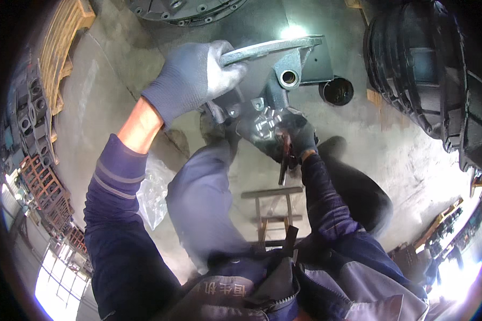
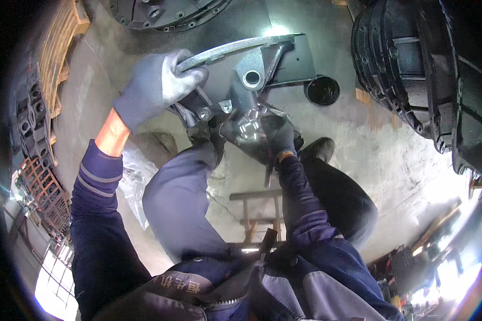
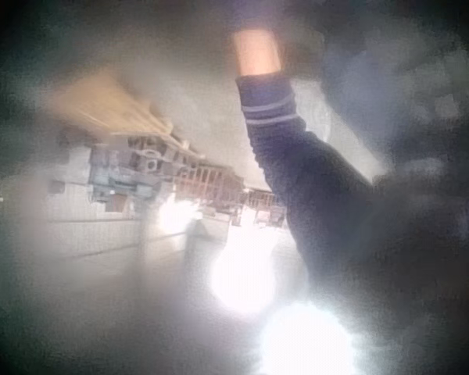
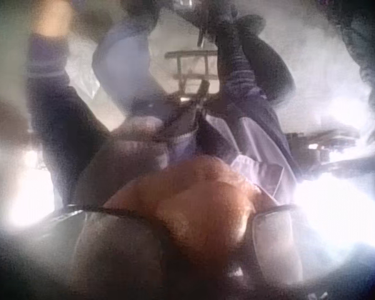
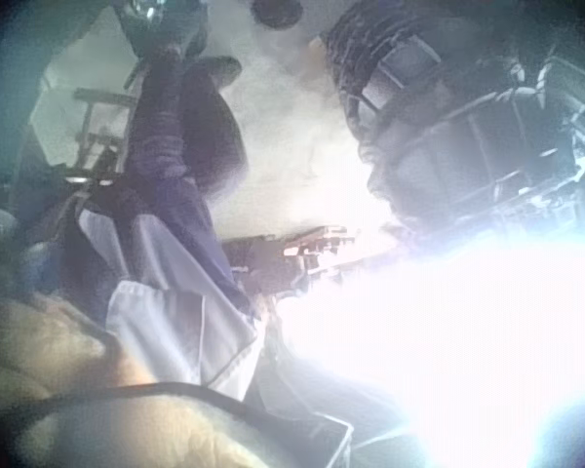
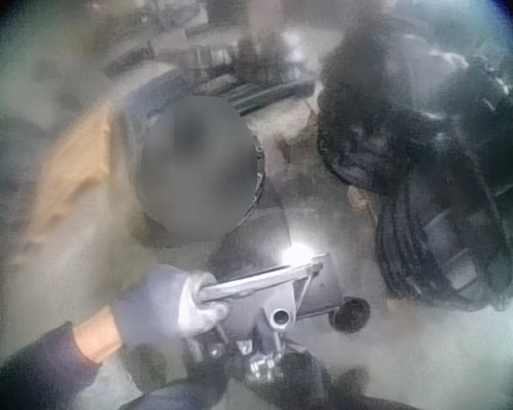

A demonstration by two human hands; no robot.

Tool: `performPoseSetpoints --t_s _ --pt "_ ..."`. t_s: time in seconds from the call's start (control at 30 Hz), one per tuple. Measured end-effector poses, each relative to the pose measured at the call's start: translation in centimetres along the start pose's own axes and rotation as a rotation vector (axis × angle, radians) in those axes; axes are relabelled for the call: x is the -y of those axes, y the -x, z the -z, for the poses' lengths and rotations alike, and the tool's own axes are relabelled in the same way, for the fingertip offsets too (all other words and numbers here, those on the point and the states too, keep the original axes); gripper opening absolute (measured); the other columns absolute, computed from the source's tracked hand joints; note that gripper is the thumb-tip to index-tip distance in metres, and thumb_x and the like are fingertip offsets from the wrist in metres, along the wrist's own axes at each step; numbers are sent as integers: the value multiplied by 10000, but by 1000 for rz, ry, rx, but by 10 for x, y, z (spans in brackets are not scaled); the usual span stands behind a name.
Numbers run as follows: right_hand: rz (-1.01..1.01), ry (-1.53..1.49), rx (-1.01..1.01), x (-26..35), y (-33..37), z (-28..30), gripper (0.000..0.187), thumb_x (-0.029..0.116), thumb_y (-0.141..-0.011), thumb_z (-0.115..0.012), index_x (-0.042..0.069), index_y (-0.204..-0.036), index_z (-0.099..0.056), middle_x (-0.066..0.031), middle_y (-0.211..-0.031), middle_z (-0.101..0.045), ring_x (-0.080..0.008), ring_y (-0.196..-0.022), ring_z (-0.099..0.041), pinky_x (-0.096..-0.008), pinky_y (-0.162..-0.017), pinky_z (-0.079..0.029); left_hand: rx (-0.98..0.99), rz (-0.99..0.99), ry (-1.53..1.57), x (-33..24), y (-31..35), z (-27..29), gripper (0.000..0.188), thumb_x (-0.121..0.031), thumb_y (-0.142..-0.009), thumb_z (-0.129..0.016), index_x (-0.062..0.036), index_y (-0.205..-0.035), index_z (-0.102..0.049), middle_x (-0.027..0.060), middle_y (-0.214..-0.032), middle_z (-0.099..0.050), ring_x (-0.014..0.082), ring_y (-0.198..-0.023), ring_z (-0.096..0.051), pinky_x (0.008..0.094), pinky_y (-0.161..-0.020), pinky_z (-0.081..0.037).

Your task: The person sits on the floor and uses a hammer and small metal pieces to assemble a large metal housing. They repeatedly insert and tap components into place, then move the finished part to a stack of similar housings.

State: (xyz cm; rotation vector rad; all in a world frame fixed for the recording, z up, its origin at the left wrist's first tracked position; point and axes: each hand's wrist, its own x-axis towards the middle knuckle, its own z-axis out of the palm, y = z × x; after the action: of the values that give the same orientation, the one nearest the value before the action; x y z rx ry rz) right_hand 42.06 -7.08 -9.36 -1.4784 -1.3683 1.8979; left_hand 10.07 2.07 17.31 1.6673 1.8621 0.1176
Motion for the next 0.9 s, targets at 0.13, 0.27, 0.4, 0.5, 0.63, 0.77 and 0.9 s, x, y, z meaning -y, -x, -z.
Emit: performPoseSetpoints --t_s 0.13,0.27,0.4,0.5,0.63,0.77,0.9 --pt "-80 -117 9 68 16 -16 410 279 -1065 -538 -16 -1349 -553 -132 -1154 -714 -247 -953 -731 -325 -827 -597 62 46 -8 -7 -6 5 356 -420 -890 -700 -69 -943 -719 187 -801 -704 364 -756 -708 430 -663 -536" --pt "-593 -1022 8 139 19 -38 472 385 -1060 -538 21 -1361 -539 -129 -1224 -685 -286 -1012 -706 -393 -877 -585 50 37 -51 -2 -7 1 344 -422 -890 -714 -82 -941 -719 186 -811 -708 364 -758 -712 439 -658 -545" --pt "-86 -193 9 161 8 -56 526 429 -948 -681 99 -1338 -556 -90 -1253 -647 -281 -1135 -635 -454 -1013 -499 103 7 -63 7 -6 -2 364 -447 -883 -728 -91 -956 -718 177 -832 -717 367 -771 -715 450 -666 -555" --pt "-128 234 -26 159 -10 -64 543 470 -953 -647 138 -1370 -545 -72 -1364 -601 -281 -1220 -598 -510 -1032 -466 123 -1 -70 7 -9 -1 358 -461 -886 -719 -110 -955 -719 164 -818 -722 375 -757 -712 461 -672 -561" --pt "-501 -1011 -257 173 -28 -76 606 603 -946 -562 173 -1373 -570 -38 -1394 -596 -284 -1269 -554 -475 -1051 -438 94 -55 -103 0 -15 9 408 -499 -883 -697 -94 -928 -702 177 -783 -722 359 -726 -724 474 -676 -571" --pt "-219 -626 -161 198 6 -63 748 734 -944 -423 185 -1439 -540 -83 -1456 -565 -326 -1343 -479 -551 -1143 -355 9 -59 -117 -36 7 25 348 -428 -903 -666 -82 -887 -690 174 -767 -726 355 -712 -735 478 -664 -571" --pt "-134 251 -47 176 102 -16 561 380 -916 -709 154 -1409 -564 -65 -1394 -621 -250 -1271 -574 -499 -1161 -360 -51 -187 -69 -115 79 27 355 -469 -831 -750 -118 -844 -702 107 -625 -647 282 -571 -669 435 -562 -519"
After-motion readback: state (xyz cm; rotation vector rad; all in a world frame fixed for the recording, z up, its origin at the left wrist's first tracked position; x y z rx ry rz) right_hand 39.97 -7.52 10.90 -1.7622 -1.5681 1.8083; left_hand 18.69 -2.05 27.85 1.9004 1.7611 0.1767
